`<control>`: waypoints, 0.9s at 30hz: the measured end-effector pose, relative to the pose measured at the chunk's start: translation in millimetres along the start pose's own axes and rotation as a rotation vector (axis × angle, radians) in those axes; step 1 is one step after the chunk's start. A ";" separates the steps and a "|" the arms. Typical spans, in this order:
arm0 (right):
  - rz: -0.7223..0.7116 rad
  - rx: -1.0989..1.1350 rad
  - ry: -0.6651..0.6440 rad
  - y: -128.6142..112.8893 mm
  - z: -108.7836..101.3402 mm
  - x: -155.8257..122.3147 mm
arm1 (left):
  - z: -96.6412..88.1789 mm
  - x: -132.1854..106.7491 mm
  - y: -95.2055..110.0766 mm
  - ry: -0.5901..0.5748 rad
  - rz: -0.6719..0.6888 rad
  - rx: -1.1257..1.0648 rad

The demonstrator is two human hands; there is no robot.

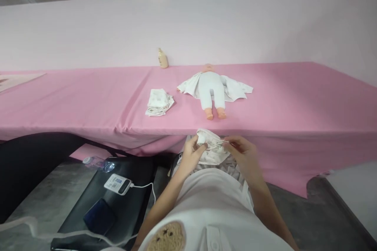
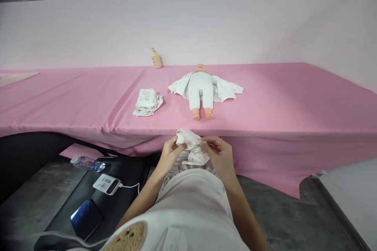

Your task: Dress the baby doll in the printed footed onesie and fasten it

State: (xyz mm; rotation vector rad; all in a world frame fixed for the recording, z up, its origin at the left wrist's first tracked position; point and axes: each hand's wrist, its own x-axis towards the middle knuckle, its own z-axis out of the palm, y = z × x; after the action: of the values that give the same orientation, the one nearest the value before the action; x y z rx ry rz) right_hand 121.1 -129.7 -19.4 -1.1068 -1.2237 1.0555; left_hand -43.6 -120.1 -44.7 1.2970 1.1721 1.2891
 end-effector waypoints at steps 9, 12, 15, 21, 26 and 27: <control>-0.108 -0.187 -0.196 1.3 4.5 -5.1 | 7.6 -5.5 11.9 -0.011 0.062 -0.090; -0.105 -0.100 -0.172 2.9 8.2 -4.6 | 13.5 -8.8 16.6 -0.185 0.108 -0.039; -0.121 -0.075 -0.095 2.4 2.8 -2.2 | 9.7 -7.7 13.6 -0.201 0.149 0.073; -0.265 -0.163 0.318 6.7 -44.4 9.5 | -30.3 7.4 14.7 0.110 0.213 0.338; -0.465 -0.533 0.558 9.2 -56.6 17.3 | -32.8 13.3 22.8 0.081 0.444 0.528; -0.509 -0.623 0.532 8.2 -51.5 16.5 | -27.6 12.4 23.7 0.054 0.478 0.531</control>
State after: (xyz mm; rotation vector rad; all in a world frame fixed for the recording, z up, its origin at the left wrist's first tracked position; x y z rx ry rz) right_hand 173.4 -115.2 -26.1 -1.3238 -1.3139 -0.0354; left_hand -70.9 -110.6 -19.3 2.0347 1.3463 1.3997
